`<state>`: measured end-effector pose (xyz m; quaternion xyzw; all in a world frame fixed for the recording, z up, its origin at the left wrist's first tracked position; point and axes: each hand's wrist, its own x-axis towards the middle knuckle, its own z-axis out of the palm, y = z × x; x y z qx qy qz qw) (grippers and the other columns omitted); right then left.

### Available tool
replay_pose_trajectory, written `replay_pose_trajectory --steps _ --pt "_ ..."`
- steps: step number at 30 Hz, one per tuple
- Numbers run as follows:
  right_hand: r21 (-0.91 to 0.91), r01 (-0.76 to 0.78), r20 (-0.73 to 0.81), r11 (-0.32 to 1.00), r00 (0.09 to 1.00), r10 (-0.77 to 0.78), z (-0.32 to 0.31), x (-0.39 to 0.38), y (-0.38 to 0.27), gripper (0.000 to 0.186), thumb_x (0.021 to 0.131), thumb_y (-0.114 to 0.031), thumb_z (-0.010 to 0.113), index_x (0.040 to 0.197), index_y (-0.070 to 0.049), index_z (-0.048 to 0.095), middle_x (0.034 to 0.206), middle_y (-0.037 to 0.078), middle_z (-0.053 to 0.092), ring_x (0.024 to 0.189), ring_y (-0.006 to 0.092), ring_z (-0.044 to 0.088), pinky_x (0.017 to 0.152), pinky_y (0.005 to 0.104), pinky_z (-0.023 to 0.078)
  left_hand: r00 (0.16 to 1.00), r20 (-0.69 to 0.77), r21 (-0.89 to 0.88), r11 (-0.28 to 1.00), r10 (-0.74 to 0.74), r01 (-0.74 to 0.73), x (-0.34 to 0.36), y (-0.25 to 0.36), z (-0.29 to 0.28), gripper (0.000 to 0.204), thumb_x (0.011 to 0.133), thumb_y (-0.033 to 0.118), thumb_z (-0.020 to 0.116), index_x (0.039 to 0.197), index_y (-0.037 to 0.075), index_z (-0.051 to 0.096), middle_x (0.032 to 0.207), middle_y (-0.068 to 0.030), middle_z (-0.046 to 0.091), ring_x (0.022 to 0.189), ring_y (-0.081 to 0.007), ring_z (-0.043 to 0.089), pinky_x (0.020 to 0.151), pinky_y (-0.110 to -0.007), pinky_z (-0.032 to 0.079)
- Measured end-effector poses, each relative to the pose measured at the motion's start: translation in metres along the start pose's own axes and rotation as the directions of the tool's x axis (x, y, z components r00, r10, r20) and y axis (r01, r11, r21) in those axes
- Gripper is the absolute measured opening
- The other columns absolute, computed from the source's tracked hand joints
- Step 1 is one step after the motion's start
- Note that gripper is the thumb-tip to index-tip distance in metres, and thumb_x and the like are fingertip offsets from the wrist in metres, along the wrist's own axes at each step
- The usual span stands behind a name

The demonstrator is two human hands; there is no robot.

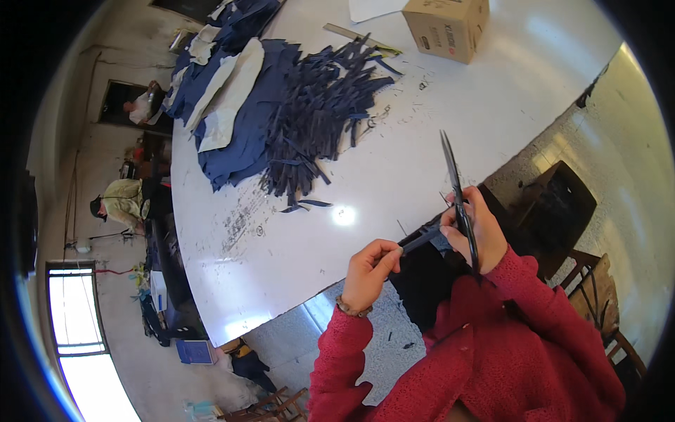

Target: Using scissors to cut small strips of blue fabric from larger pieces.

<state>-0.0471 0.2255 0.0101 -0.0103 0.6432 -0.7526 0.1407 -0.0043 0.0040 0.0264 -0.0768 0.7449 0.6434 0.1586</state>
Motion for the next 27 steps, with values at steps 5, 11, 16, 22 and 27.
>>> replay_pose_trajectory --steps 5,11,16,22,27 --pt "-0.205 0.088 -0.025 0.975 0.995 -0.095 -0.002 -0.001 0.023 0.045 0.081 0.000 0.062 0.118 -0.003 0.037 0.084 0.007 0.059 0.075 0.0137 0.058 0.070 0.0266 0.047 1.000 -0.022 0.108 0.994 0.003 0.000 0.006 -0.013 -0.002 0.009 0.093 0.009 0.057 0.095 0.000 0.061 0.072 0.0017 0.057 0.066 -0.0037 0.051 0.060 -0.018 0.038" --pt "-0.263 0.053 -0.138 0.963 0.986 -0.092 -0.003 0.003 0.016 0.044 0.083 -0.005 0.063 0.118 -0.004 0.037 0.082 0.008 0.060 0.075 0.0191 0.062 0.072 0.0297 0.049 0.997 -0.053 0.191 0.981 0.050 -0.039 0.027 -0.012 0.002 0.011 0.092 0.008 0.058 0.095 -0.001 0.062 0.072 -0.0015 0.060 0.066 -0.0069 0.055 0.060 -0.021 0.043" --pt "-0.288 -0.015 -0.168 0.958 0.985 -0.036 -0.011 -0.004 0.018 0.041 0.084 -0.002 0.062 0.117 -0.002 0.038 0.084 0.005 0.058 0.078 0.0099 0.055 0.074 0.0249 0.045 0.995 -0.099 0.229 0.973 0.028 -0.005 0.036 -0.020 -0.001 0.010 0.092 0.008 0.058 0.095 -0.001 0.061 0.074 -0.0012 0.060 0.067 -0.0063 0.054 0.061 -0.020 0.042" --pt "-0.362 -0.051 0.122 0.931 0.987 0.101 -0.005 -0.034 0.038 0.043 0.083 -0.005 0.067 0.115 -0.001 0.040 0.079 0.005 0.059 0.072 0.0140 0.059 0.068 0.0264 0.047 0.994 -0.105 0.239 0.971 0.019 0.007 0.039 -0.022 0.002 0.009 0.091 0.007 0.058 0.094 -0.001 0.062 0.072 -0.0016 0.061 0.066 -0.0067 0.055 0.060 -0.020 0.042" --pt "-0.221 -0.378 0.201 0.899 0.884 0.421 0.004 -0.037 0.029 0.035 0.092 -0.020 0.060 0.115 -0.001 0.041 0.075 0.007 0.059 0.051 0.0129 0.059 0.050 0.0256 0.048 0.994 -0.104 0.263 0.965 0.021 0.007 0.039 -0.019 0.007 0.009 0.091 0.007 0.059 0.093 -0.001 0.062 0.071 -0.0019 0.061 0.065 -0.0068 0.056 0.060 -0.021 0.043"
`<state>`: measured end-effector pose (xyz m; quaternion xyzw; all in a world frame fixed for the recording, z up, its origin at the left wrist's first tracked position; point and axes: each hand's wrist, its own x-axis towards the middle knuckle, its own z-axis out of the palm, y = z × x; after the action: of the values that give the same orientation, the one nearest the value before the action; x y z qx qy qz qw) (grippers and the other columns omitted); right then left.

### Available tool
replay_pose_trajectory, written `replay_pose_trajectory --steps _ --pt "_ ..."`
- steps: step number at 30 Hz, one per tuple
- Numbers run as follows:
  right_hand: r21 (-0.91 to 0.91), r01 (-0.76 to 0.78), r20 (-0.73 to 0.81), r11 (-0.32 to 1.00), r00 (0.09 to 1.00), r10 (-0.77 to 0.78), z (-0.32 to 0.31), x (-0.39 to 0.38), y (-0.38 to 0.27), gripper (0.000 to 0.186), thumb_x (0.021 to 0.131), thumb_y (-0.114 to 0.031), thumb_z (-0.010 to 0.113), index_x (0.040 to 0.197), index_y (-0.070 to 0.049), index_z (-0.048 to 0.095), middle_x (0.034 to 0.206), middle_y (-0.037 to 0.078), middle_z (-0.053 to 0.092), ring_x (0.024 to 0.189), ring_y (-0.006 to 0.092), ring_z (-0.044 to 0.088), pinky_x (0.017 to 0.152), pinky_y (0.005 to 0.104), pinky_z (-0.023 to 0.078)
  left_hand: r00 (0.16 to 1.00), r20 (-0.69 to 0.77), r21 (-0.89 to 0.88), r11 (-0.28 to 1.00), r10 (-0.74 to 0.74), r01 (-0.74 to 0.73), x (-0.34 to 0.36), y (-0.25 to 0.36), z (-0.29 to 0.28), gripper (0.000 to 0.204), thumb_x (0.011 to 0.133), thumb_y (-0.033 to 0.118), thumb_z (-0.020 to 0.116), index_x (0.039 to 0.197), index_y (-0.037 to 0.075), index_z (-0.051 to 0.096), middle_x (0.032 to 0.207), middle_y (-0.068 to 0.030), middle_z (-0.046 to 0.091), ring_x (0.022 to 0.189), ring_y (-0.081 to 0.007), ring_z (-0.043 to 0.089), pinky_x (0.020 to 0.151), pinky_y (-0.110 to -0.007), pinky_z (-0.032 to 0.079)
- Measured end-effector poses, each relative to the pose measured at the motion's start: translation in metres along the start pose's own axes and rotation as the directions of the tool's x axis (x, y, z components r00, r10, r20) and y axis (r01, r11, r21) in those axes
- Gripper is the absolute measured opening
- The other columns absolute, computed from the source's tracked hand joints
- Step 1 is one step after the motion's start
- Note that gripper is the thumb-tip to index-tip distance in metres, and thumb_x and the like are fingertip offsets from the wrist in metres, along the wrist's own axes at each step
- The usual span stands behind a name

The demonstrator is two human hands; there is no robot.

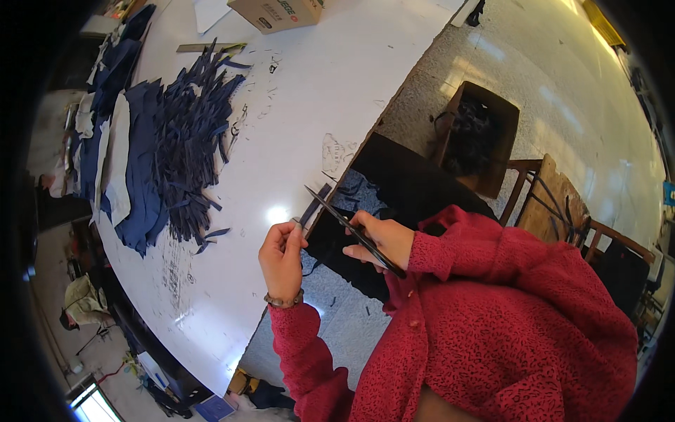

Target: Using scissors to cut small strips of blue fabric from larger pieces.

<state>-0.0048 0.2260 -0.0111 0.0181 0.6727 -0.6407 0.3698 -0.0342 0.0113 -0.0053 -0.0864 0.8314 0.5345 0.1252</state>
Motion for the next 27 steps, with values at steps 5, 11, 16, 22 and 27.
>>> replay_pose_trajectory --steps 5,11,16,22,27 --pt "0.214 -0.110 0.062 0.971 0.993 0.099 -0.001 -0.005 -0.004 0.035 0.095 -0.027 0.055 0.115 -0.002 0.041 0.072 0.008 0.057 0.048 0.0137 0.058 0.045 0.0255 0.048 0.999 0.029 -0.005 0.999 -0.033 0.033 -0.002 0.005 -0.001 0.011 0.092 0.009 0.058 0.095 0.000 0.061 0.071 0.0006 0.059 0.064 -0.0038 0.051 0.056 -0.017 0.036" --pt "0.231 -0.120 0.048 0.965 0.993 0.112 -0.004 -0.003 0.001 0.033 0.095 -0.026 0.055 0.115 -0.003 0.041 0.074 0.008 0.057 0.048 0.0139 0.057 0.044 0.0255 0.047 0.990 0.063 -0.010 0.991 -0.130 0.131 -0.005 0.000 -0.017 0.014 0.092 0.011 0.060 0.096 -0.002 0.063 0.073 -0.0011 0.060 0.065 -0.0062 0.054 0.060 -0.020 0.042" --pt "0.220 -0.120 0.043 0.968 0.993 0.113 -0.004 -0.002 0.002 0.034 0.095 -0.026 0.055 0.116 -0.003 0.041 0.075 0.008 0.056 0.047 0.0137 0.056 0.045 0.0256 0.047 0.983 0.071 -0.039 0.984 -0.169 0.172 -0.004 -0.003 -0.021 0.015 0.092 0.013 0.059 0.096 -0.001 0.063 0.072 -0.0014 0.060 0.063 -0.0056 0.053 0.058 -0.019 0.040" --pt "0.236 -0.116 0.036 0.965 0.993 0.110 -0.007 -0.002 0.002 0.035 0.095 -0.026 0.056 0.117 -0.003 0.041 0.075 0.007 0.056 0.047 0.0127 0.056 0.044 0.0251 0.046 0.974 0.093 -0.071 0.974 -0.208 0.214 -0.002 0.003 -0.019 0.015 0.091 0.015 0.060 0.094 0.001 0.064 0.069 -0.0020 0.060 0.053 -0.0044 0.048 0.048 -0.018 0.036" --pt "0.230 -0.110 0.046 0.967 0.994 0.102 -0.008 -0.002 0.002 0.035 0.095 -0.026 0.057 0.117 -0.003 0.041 0.076 0.007 0.055 0.047 0.0121 0.055 0.044 0.0245 0.045 0.971 0.106 -0.088 0.971 -0.214 0.223 0.000 0.001 -0.020 0.014 0.091 0.014 0.060 0.094 0.001 0.063 0.068 -0.0020 0.060 0.052 -0.0048 0.048 0.048 -0.018 0.037"
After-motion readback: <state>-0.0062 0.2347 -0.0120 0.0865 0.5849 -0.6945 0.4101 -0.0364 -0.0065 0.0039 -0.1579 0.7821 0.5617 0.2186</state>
